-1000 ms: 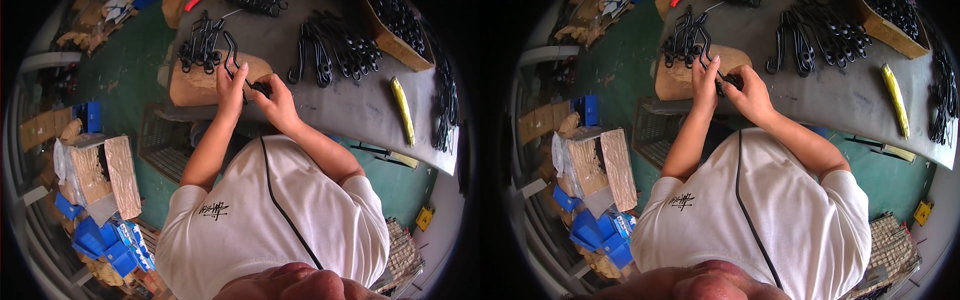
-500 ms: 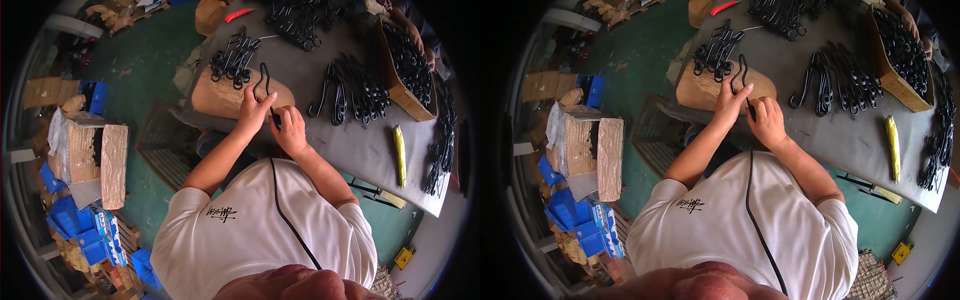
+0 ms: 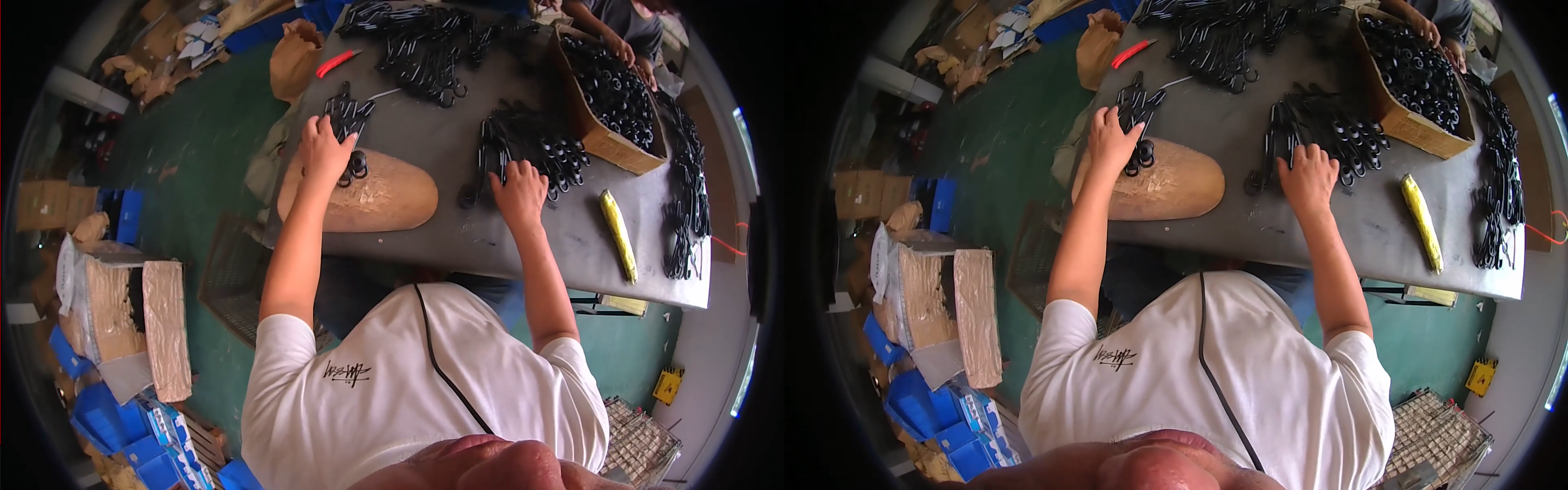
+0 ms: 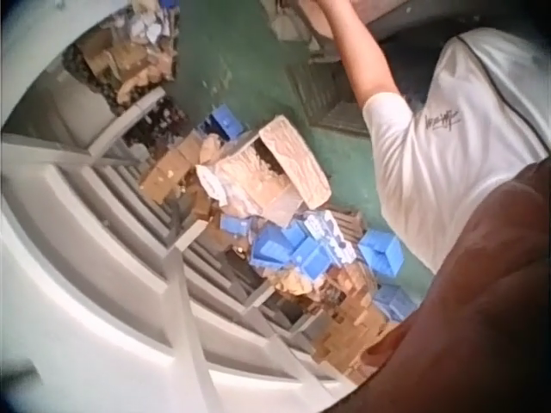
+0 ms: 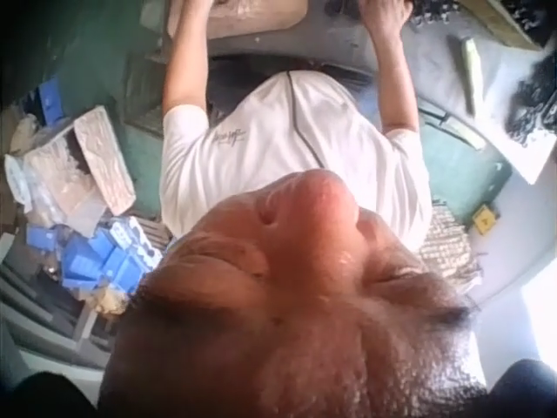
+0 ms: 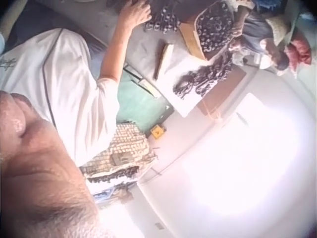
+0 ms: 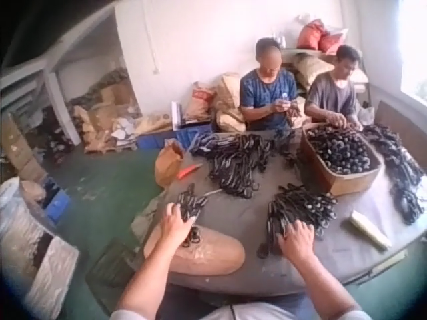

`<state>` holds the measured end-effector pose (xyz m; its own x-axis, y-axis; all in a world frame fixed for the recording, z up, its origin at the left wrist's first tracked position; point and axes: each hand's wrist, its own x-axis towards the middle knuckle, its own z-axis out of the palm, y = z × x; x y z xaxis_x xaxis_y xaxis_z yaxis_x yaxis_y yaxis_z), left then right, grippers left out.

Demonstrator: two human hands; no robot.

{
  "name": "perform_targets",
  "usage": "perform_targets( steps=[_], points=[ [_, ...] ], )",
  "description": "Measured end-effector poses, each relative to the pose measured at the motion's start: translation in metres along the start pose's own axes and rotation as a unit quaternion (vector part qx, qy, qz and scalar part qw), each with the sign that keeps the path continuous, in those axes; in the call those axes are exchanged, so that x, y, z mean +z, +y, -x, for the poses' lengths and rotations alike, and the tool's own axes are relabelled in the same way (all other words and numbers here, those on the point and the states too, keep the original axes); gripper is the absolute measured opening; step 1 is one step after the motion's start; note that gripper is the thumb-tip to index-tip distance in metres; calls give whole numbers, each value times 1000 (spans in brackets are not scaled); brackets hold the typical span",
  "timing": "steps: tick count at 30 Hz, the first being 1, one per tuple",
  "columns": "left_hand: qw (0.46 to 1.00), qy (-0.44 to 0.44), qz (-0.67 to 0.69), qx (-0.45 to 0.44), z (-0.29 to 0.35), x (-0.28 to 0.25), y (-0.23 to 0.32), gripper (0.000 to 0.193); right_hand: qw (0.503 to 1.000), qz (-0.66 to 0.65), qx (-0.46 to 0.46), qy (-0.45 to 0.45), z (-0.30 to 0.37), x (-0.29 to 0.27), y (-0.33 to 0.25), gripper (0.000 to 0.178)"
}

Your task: Manual assembly of components by attaching plastic caps to metal hooks at a workbench.

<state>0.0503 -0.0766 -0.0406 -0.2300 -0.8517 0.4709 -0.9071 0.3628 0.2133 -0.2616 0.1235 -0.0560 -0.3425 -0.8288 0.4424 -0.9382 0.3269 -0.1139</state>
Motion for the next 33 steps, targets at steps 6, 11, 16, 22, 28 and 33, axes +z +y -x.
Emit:
perform_targets(
  steps=[6, 11, 16, 22, 28, 33],
  points=[
    [965, 107, 215, 104, 36, 12, 78, 44, 994, -66, -62, 53, -13, 1, -8, 19],
    [878, -91, 467, 41, 89, 16, 141, 43, 957, -267, 25, 111, -19, -10, -15, 25],
    [797, -299, 525, 5, 92, 2, 164, 34, 924, -372, 84, -26, -4, -15, -13, 26],
    [822, -270, 502, -10, 93, 24, 180, 34, 971, -233, 26, 54, -35, -5, 45, 28],
    [887, -236, 393, 54, 101, 34, 180, 41, 978, 31, 132, 156, -169, 13, 189, 22],
    [899, -216, 375, 66, 109, 27, 176, 43, 977, 63, 204, -12, -214, 12, 213, 26]
  ],
)
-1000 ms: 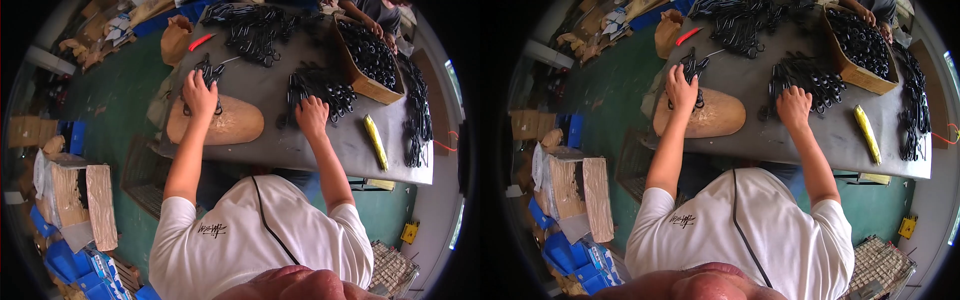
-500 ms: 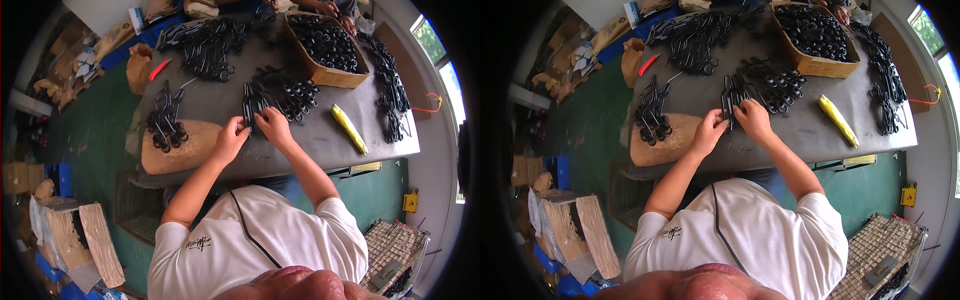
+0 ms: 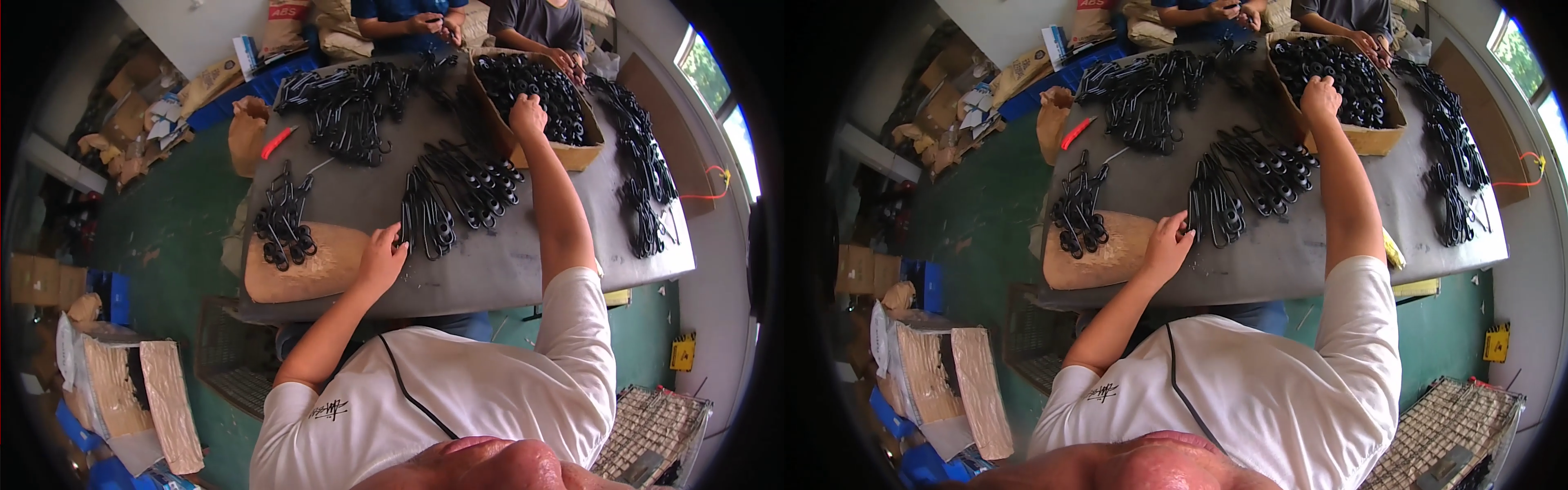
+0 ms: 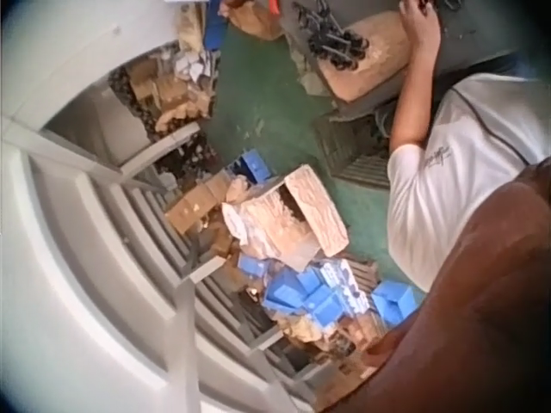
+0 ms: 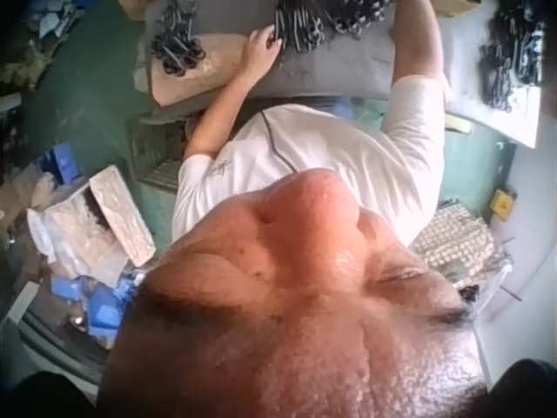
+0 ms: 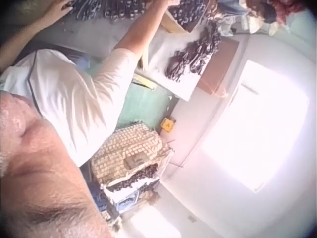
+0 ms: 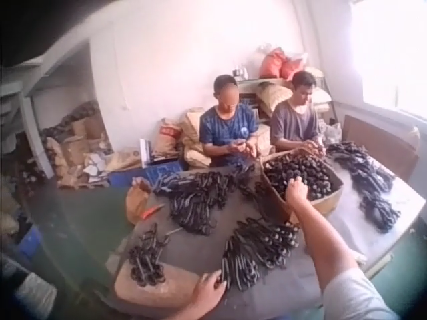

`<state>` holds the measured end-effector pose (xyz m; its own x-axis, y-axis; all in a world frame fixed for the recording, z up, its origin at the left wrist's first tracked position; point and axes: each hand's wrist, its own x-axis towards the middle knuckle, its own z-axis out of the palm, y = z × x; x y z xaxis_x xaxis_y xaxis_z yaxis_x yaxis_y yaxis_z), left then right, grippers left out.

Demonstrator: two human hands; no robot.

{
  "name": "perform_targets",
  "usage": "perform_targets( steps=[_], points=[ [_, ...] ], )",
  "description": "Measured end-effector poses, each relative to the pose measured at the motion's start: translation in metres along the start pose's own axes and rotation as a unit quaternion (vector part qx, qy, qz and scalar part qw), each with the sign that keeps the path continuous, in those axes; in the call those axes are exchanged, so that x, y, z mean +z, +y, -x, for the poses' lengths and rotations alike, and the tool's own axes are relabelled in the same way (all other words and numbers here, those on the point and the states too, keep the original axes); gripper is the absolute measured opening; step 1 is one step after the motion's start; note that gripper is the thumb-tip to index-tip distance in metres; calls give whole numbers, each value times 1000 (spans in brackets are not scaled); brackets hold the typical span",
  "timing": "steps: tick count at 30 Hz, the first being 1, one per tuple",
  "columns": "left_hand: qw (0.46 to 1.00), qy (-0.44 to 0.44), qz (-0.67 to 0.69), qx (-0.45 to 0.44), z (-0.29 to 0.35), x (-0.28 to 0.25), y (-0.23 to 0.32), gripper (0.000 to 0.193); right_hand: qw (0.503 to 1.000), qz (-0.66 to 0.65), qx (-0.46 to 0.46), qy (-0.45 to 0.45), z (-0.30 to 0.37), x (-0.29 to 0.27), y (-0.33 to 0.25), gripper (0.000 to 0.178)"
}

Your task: Manual assembly of components by attaching plastic caps to metal hooks at a workbench.

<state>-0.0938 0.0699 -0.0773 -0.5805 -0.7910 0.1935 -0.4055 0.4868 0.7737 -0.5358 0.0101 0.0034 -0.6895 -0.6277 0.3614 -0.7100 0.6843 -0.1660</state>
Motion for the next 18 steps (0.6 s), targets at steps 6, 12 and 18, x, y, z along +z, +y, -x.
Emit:
perform_targets(
  steps=[6, 12, 18],
  points=[
    [995, 32, -83, 43, 4, -4, -5, 49, 995, -81, 29, 40, 0, 1, -4, 24],
    [970, 134, 173, 103, -1, -22, 29, 53, 791, -607, -44, -73, 164, -67, -81, 29],
    [933, 30, 358, -30, 13, -21, 17, 38, 712, -647, -52, -268, 315, -59, -130, 26]
  ],
)
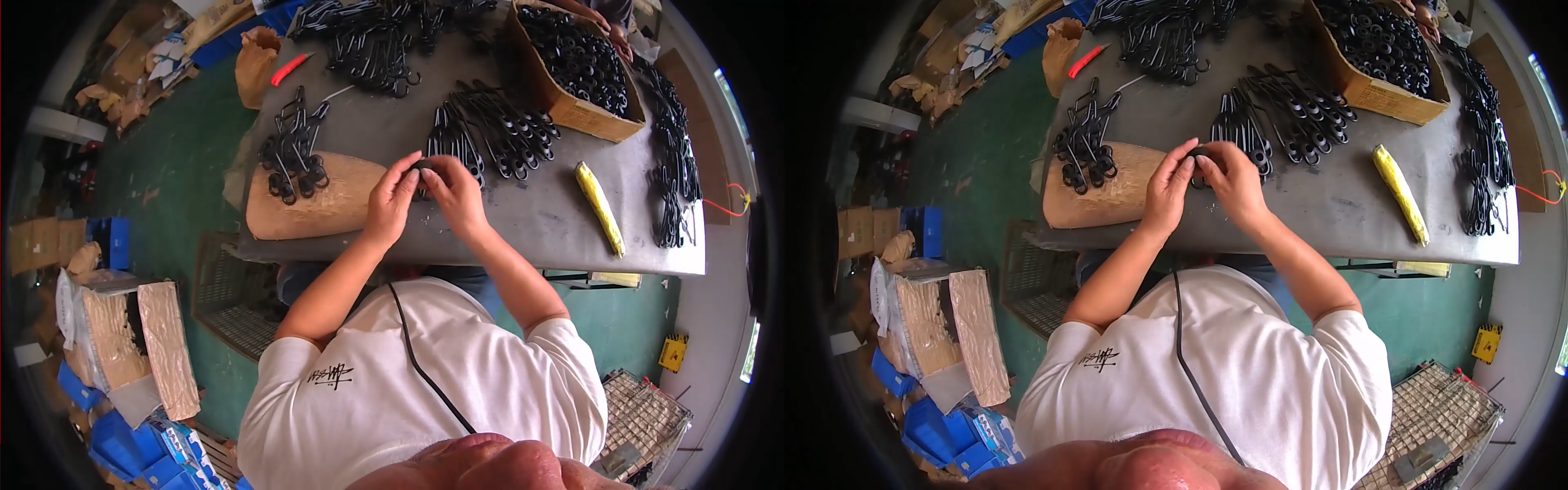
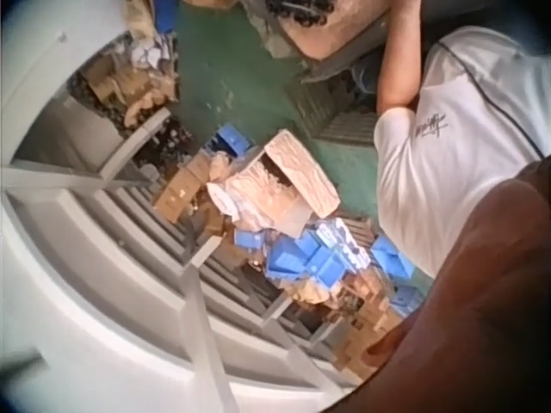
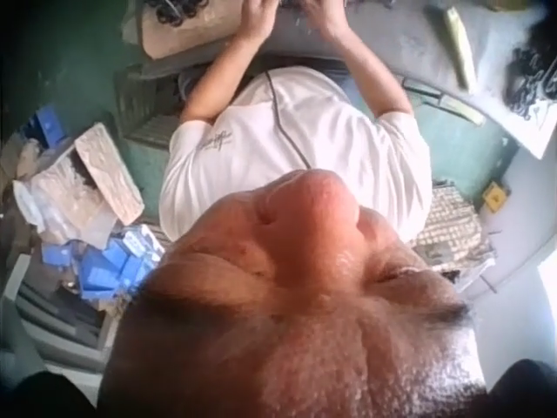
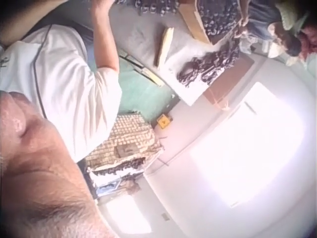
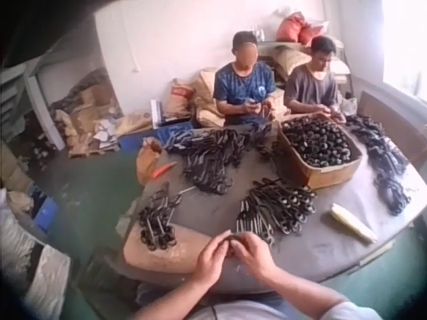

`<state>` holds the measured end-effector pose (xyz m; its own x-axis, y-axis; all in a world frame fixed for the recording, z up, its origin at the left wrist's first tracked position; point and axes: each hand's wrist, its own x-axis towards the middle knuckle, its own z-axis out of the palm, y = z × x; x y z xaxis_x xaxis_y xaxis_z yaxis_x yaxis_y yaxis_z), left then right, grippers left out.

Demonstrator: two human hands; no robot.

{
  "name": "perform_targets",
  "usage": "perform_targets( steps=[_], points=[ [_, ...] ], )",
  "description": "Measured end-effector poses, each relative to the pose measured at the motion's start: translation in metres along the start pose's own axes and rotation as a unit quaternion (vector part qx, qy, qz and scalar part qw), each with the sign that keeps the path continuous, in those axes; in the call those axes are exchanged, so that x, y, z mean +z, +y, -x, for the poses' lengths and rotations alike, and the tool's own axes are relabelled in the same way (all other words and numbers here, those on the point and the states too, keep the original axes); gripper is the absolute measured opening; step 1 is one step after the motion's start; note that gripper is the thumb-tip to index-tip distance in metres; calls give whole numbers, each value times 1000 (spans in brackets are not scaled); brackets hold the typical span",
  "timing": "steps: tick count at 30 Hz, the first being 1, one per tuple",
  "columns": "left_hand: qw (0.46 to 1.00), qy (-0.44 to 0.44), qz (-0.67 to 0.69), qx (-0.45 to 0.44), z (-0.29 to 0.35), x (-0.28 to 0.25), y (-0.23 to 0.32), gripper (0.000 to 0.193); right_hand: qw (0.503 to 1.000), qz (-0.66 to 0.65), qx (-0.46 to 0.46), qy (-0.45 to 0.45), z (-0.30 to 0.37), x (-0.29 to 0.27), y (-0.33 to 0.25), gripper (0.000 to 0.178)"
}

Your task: Manual assembly of components by attaching plastic caps to metal hooks at a workbench.

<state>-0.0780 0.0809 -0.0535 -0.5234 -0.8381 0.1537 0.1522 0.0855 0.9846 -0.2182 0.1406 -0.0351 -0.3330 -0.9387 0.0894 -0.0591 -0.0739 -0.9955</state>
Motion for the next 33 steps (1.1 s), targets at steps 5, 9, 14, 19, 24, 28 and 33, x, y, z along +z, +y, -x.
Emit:
perform_targets(
  steps=[5, 9, 14, 19, 24, 28, 33],
  points=[
    [984, 79, 155, -26, 13, -29, -11, 32, 878, 405, -251, 41, -2, 1, 8, 31],
    [941, 82, 312, -106, 10, -49, -1, 33, 771, 599, -181, 114, -21, -19, 27, 52],
    [881, 57, 429, -191, 6, -68, -1, 29, 794, 551, -222, 128, -36, -19, 33, 49],
    [879, 45, 433, -192, 8, -74, -3, 24, 959, 232, -35, 159, -28, -15, 8, 49],
    [888, 11, 427, -170, 12, -72, 2, 15, 997, 50, 25, 56, -23, -6, 2, 46],
    [890, 30, 416, -184, 13, -63, 14, 12, 995, 82, 34, 39, -23, 5, 0, 47],
    [895, 3, 406, -186, 16, -59, 24, 13, 994, 93, 44, 29, -23, 7, -3, 48]
  ],
)
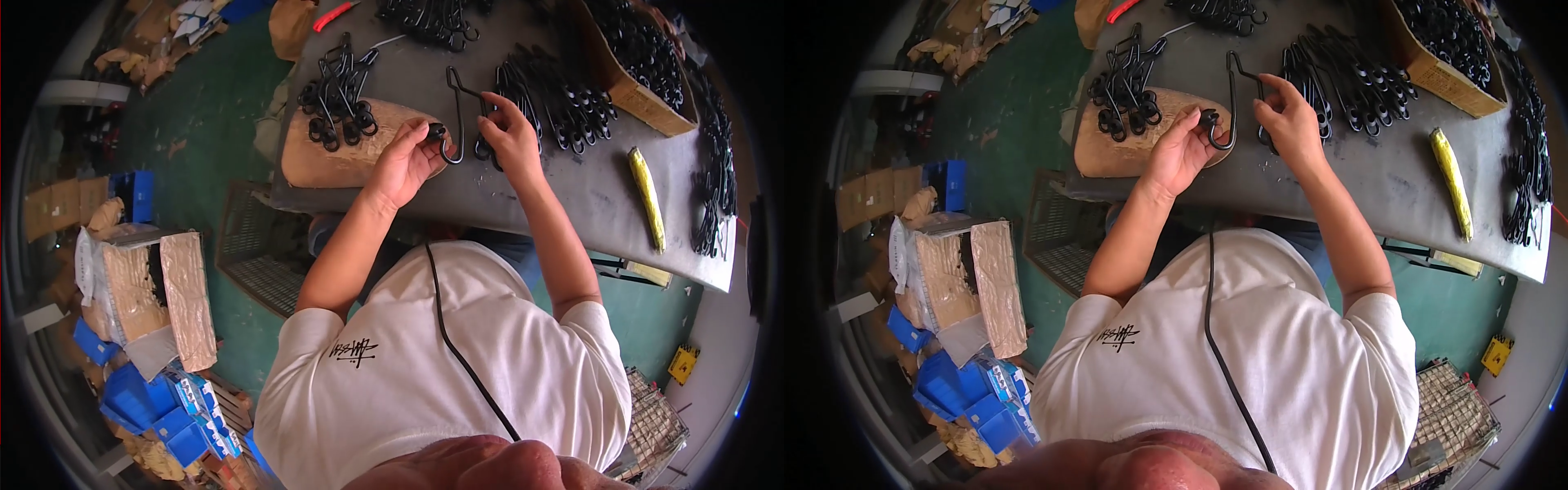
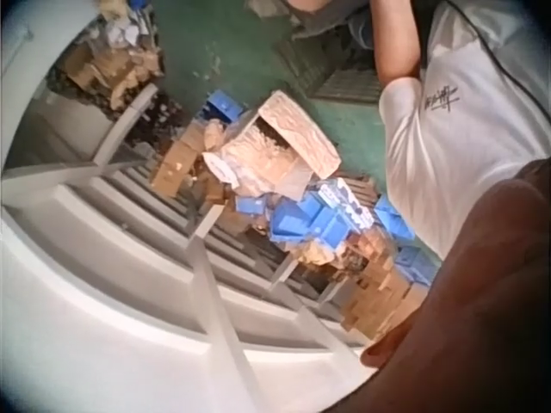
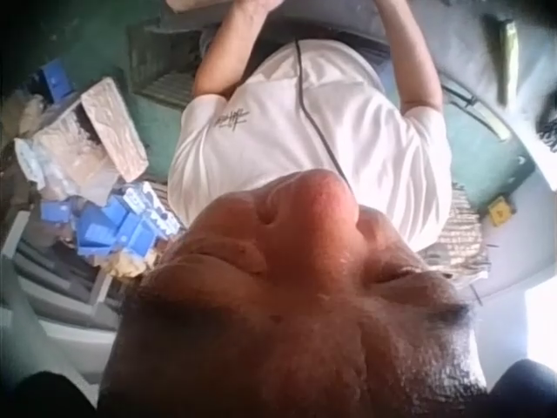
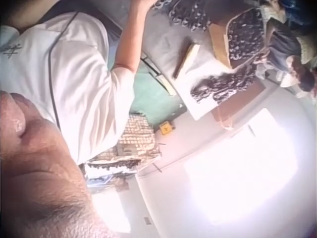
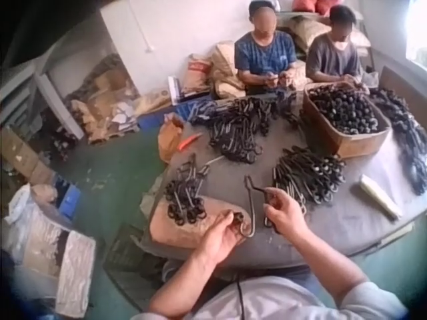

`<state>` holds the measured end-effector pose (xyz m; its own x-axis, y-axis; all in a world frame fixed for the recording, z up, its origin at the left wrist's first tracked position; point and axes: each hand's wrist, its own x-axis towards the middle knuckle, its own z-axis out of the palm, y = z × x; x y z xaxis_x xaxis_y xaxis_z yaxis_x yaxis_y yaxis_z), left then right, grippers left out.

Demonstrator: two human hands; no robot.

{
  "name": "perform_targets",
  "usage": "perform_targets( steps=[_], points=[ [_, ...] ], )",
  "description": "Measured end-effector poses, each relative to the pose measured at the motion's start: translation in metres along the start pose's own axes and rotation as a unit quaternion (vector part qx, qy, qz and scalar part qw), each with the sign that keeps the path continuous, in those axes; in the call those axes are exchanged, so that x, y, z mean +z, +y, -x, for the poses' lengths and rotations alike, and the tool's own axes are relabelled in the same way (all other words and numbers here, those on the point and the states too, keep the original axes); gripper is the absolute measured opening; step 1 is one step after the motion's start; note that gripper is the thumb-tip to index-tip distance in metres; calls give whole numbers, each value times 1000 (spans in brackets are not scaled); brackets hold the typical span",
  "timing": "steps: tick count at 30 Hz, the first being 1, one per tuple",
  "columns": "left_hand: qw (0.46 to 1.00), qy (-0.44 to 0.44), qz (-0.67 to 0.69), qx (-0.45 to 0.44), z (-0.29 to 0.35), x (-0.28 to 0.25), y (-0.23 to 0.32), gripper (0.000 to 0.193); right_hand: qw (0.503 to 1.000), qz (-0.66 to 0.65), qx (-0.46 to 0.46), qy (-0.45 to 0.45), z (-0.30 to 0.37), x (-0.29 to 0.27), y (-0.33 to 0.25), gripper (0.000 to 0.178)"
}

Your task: Manual assembly of components by attaching plastic caps to metal hooks at a workbench.

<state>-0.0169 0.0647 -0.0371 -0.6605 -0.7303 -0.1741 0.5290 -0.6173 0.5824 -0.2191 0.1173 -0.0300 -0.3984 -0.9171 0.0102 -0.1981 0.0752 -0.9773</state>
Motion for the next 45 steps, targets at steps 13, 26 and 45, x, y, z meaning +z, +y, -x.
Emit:
perform_targets(
  steps=[13, 26, 45],
  points=[
    [988, 6, -155, -17, 6, 9, 2, 23, 995, 92, 5, -31, 2, -4, 2, 47],
    [874, -77, -474, 73, 6, -2, 11, 18, 999, 12, -49, -17, 17, 16, 7, 45],
    [603, 181, -734, 255, -9, -56, -5, 21, 821, 456, -91, 332, -209, -203, 15, 35]
  ],
)
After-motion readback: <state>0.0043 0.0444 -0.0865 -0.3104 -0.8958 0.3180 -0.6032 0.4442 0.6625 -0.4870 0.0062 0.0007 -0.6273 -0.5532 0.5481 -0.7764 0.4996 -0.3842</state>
